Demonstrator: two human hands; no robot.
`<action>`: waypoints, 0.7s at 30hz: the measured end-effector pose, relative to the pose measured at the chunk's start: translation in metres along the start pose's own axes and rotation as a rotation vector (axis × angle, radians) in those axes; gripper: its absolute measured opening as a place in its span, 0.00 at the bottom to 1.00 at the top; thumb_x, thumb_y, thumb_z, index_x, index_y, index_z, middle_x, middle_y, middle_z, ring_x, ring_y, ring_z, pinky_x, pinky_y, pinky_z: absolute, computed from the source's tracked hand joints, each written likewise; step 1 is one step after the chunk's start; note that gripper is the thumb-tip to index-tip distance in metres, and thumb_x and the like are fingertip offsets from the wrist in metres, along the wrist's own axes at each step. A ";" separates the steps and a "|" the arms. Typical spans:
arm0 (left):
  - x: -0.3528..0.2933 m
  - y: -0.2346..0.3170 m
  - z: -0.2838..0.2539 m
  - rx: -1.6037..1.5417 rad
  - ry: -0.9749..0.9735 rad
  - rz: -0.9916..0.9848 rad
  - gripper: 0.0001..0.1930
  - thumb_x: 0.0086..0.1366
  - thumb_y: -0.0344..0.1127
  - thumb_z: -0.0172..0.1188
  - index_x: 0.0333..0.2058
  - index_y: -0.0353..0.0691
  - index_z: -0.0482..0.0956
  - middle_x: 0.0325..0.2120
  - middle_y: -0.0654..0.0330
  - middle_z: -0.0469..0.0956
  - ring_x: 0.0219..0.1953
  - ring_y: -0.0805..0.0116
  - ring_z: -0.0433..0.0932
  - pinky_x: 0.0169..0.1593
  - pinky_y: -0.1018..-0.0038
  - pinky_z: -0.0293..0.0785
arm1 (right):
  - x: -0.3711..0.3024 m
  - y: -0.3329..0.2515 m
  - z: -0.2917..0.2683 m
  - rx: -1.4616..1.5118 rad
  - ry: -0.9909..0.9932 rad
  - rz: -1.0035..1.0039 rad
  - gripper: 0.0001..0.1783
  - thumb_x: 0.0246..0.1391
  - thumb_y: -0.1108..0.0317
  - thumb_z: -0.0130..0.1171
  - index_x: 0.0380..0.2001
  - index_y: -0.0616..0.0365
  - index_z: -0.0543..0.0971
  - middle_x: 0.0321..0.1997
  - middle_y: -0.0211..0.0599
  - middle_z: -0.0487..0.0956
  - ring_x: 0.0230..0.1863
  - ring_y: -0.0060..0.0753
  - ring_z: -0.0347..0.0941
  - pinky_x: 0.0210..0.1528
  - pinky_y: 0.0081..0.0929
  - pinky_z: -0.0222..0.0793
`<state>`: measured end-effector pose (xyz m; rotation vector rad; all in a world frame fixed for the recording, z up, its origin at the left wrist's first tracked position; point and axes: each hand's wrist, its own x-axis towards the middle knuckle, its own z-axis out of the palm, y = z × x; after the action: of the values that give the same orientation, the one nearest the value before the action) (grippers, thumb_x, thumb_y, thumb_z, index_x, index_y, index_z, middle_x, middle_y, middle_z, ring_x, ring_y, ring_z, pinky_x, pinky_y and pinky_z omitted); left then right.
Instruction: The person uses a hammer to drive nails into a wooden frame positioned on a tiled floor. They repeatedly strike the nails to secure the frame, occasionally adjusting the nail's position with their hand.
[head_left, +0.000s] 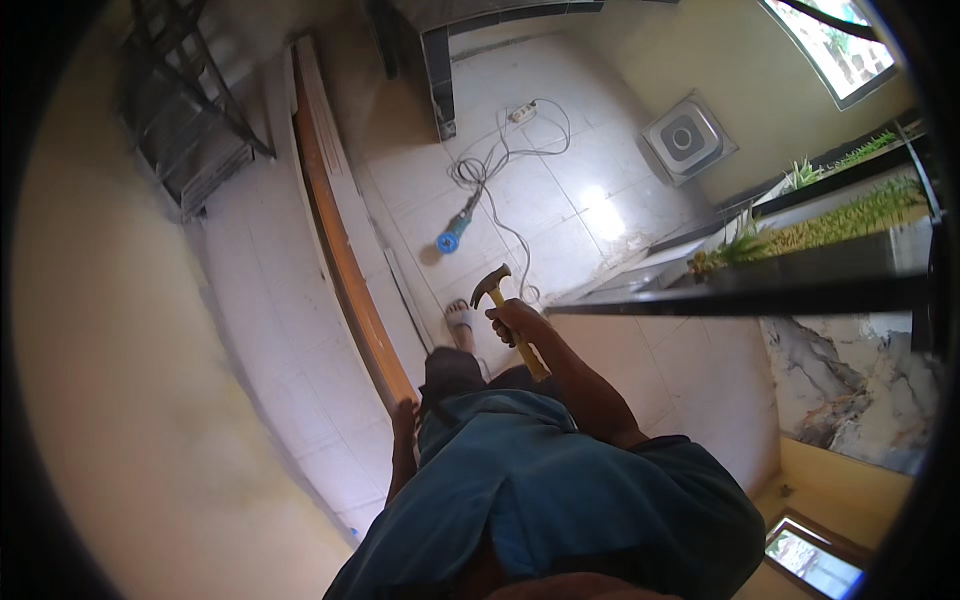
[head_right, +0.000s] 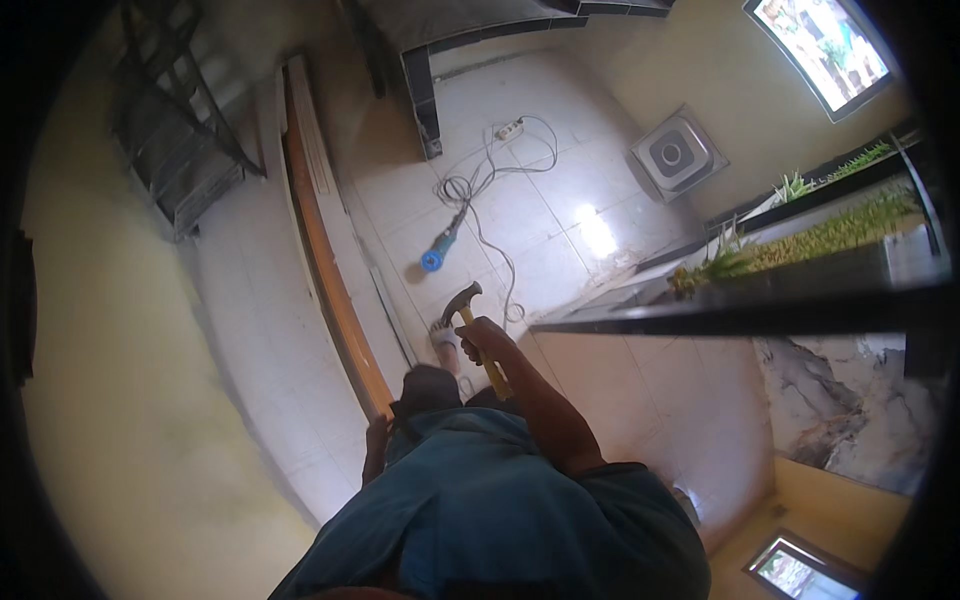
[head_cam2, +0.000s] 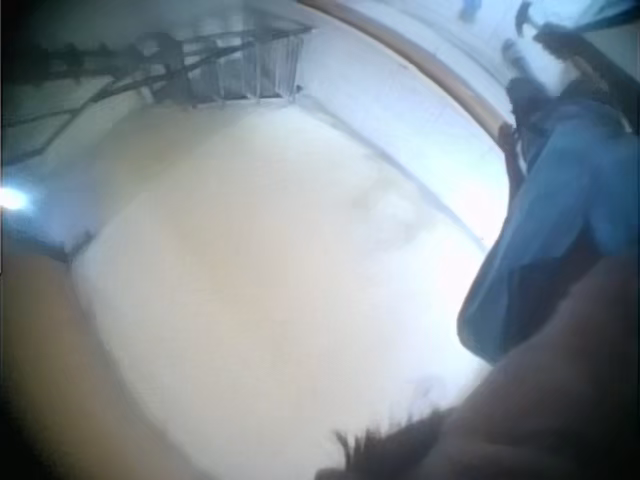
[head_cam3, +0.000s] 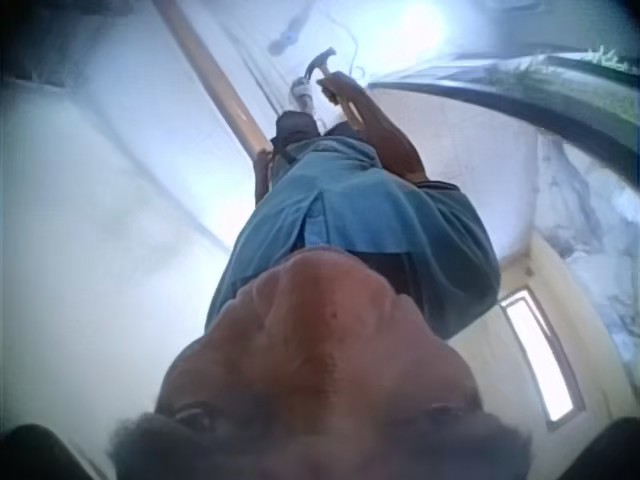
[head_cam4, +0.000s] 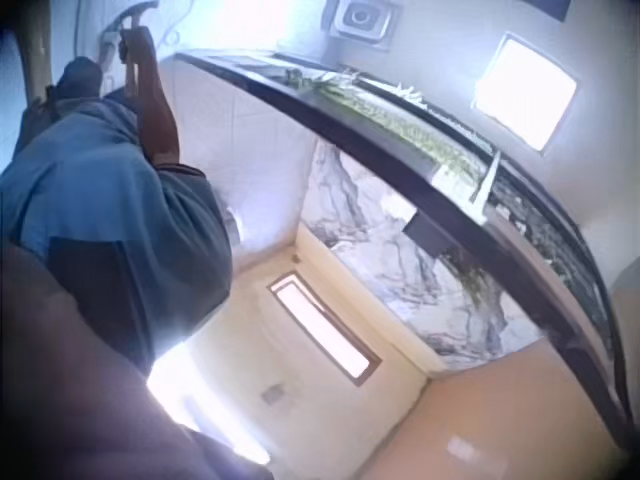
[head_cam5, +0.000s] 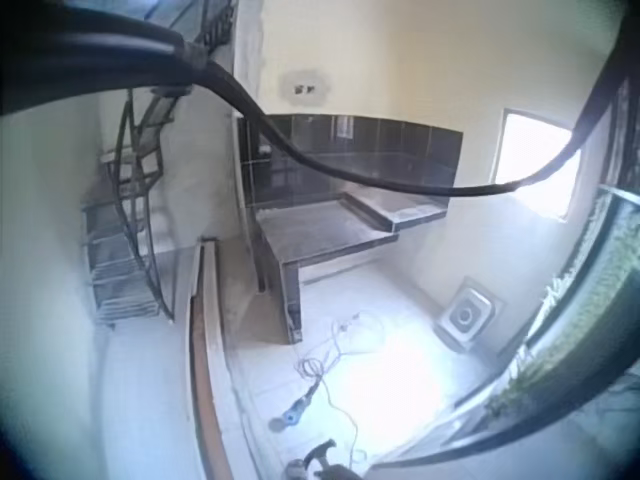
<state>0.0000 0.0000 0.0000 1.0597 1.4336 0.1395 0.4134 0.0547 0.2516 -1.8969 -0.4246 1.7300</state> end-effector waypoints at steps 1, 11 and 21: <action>-0.017 0.036 0.002 -0.613 0.093 -0.125 0.20 0.73 0.55 0.53 0.51 0.45 0.76 0.46 0.62 0.80 0.43 0.66 0.80 0.44 0.67 0.74 | 0.008 0.009 0.002 0.075 -0.017 0.073 0.19 0.62 0.57 0.63 0.24 0.59 0.74 0.17 0.33 0.73 0.13 0.29 0.68 0.16 0.33 0.64; 0.093 0.524 0.072 -0.542 -0.388 -0.030 0.23 0.79 0.51 0.44 0.62 0.43 0.71 0.56 0.55 0.77 0.57 0.61 0.76 0.63 0.58 0.73 | 0.103 -0.212 -0.059 0.074 -0.029 -0.246 0.19 0.57 0.59 0.61 0.26 0.67 0.83 0.20 0.39 0.81 0.20 0.34 0.79 0.22 0.33 0.75; 0.225 0.777 0.241 -0.817 -0.749 -0.109 0.19 0.75 0.50 0.54 0.55 0.44 0.78 0.51 0.62 0.80 0.57 0.63 0.75 0.56 0.51 0.74 | 0.177 -0.368 -0.320 -0.375 0.019 -0.491 0.22 0.62 0.57 0.55 0.37 0.71 0.81 0.27 0.48 0.84 0.25 0.40 0.83 0.29 0.37 0.80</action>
<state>0.6387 0.4654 0.2949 0.2830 0.6300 0.1987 0.7957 0.3966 0.3310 -1.8404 -1.1673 1.3686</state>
